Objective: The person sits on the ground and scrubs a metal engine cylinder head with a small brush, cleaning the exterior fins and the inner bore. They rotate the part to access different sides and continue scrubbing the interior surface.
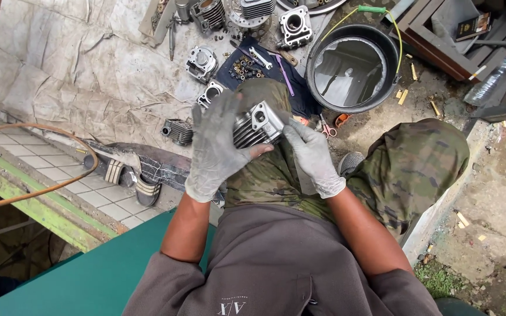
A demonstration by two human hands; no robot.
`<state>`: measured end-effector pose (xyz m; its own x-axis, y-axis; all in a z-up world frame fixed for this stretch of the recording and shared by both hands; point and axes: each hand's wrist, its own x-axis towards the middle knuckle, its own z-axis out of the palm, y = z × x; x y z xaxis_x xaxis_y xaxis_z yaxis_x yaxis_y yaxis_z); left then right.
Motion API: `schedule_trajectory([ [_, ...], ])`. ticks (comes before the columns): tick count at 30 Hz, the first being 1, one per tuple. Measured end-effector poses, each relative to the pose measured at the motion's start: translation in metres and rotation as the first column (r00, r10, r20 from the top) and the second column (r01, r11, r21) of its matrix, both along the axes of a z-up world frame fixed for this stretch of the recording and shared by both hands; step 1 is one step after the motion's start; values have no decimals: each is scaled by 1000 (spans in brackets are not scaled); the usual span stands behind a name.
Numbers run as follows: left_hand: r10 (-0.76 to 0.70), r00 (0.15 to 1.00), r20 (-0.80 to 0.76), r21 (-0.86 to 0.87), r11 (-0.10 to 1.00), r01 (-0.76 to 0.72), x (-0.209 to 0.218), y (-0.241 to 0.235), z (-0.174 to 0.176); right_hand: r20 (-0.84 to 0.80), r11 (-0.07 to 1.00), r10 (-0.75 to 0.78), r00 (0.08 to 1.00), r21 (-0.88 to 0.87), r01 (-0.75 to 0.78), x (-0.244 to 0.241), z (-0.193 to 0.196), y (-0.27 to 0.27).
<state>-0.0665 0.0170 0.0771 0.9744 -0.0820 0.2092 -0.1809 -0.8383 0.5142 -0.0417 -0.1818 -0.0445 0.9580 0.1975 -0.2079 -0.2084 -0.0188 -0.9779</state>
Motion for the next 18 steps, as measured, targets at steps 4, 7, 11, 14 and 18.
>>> schedule_trajectory([
  [4,29,998,-58,-165,986,-38,-18,26,-34,-11,1000,17,1000,-23,-17,5,-12,-9],
  [7,-10,999,-32,-394,919,-3,-37,28,-89,-40,999,8,999,-33,-9,2,-11,-12],
  [11,67,995,77,-584,812,-10,-42,12,-151,-16,1000,-10,1000,-19,10,0,-12,-13],
  [14,133,977,166,-625,781,0,-33,7,-149,86,999,3,996,-45,1,0,3,-12],
  [18,182,957,225,-527,849,-38,-35,1,-152,393,990,-58,918,-96,104,-2,66,-8],
])
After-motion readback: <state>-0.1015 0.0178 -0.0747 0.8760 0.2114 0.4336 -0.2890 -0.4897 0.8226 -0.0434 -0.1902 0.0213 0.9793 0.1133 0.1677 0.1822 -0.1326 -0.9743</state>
